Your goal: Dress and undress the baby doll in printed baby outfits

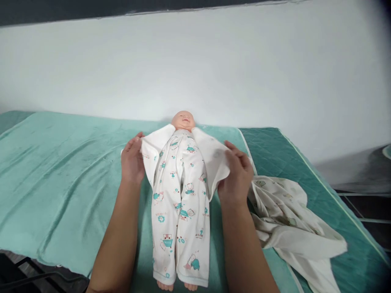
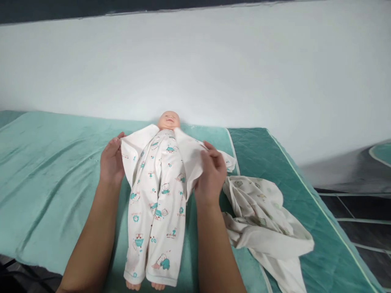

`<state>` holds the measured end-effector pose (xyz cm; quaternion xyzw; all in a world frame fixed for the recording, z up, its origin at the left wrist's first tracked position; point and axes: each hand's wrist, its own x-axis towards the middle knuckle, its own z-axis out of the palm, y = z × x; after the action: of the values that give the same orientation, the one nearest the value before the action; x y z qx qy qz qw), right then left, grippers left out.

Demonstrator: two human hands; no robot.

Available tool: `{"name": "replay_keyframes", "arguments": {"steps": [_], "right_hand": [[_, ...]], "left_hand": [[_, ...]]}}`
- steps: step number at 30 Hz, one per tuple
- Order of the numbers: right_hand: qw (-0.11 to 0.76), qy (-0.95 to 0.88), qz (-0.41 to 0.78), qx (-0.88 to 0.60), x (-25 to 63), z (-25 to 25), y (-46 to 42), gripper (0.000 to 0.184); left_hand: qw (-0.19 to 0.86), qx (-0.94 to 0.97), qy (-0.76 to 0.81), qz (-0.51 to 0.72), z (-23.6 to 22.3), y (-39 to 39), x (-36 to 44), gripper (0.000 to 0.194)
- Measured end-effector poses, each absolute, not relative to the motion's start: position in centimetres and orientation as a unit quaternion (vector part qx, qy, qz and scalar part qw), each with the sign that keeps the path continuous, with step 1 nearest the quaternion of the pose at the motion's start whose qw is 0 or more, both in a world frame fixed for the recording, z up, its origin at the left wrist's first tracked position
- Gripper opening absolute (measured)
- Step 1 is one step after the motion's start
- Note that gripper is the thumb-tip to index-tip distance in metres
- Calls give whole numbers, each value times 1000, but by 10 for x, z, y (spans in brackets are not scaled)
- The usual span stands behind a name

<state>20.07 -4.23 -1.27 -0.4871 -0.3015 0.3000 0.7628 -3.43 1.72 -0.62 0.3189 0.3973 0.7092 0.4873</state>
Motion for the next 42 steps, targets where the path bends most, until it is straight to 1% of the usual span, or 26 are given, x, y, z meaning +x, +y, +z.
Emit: {"name": "replay_keyframes", "arguments": {"steps": [1, 3, 5, 7, 8, 10, 12, 14, 16, 18, 23, 30, 33, 38, 40, 42], "right_hand": [[789, -237, 261, -503, 208, -16, -39, 21], [802, -182, 176, -540, 220, -22, -33, 22], [783, -223, 109, -571, 222, -27, -31, 23], [744, -312, 72, -586, 216, -29, -32, 22], [723, -358, 72, -587, 210, -30, -33, 22], [682, -426, 113, -583, 199, -32, -34, 26], [643, -456, 178, -588, 190, -34, -30, 33], [613, -470, 217, -596, 189, -36, -20, 39], [589, -498, 217, -599, 192, -37, -4, 41], [557, -545, 190, -597, 199, -37, 14, 40], [439, -629, 121, -630, 213, -35, 46, 37], [346, -649, 121, -666, 227, -29, 62, 45], [316, -638, 124, -691, 239, -28, 69, 45], [297, -590, 134, -739, 260, -36, 80, 37], [319, -602, 123, -721, 261, -37, 79, 37], [368, -621, 96, -685, 255, -33, 74, 36]], "left_hand": [[455, 266, 428, 735, -9, 21, -38, 21], [380, 219, 491, 753, -15, 26, -41, 17], [319, 279, 536, 731, -19, 27, -38, 12], [269, 417, 547, 673, -23, 28, -30, 11], [240, 495, 544, 633, -25, 29, -25, 12], [174, 625, 527, 550, -29, 34, -19, 15], [114, 694, 517, 489, -35, 43, -17, 18], [84, 719, 528, 444, -38, 54, -19, 24], [76, 729, 549, 403, -39, 64, -21, 29], [74, 735, 567, 365, -37, 71, -22, 31], [62, 732, 605, 307, -28, 74, -21, 31], [25, 702, 649, 291, -26, 74, -22, 35], [8, 689, 666, 285, -27, 75, -28, 36], [5, 662, 700, 269, -26, 76, -37, 36], [15, 666, 698, 263, -25, 76, -38, 38], [28, 672, 692, 261, -24, 75, -37, 40]]}}
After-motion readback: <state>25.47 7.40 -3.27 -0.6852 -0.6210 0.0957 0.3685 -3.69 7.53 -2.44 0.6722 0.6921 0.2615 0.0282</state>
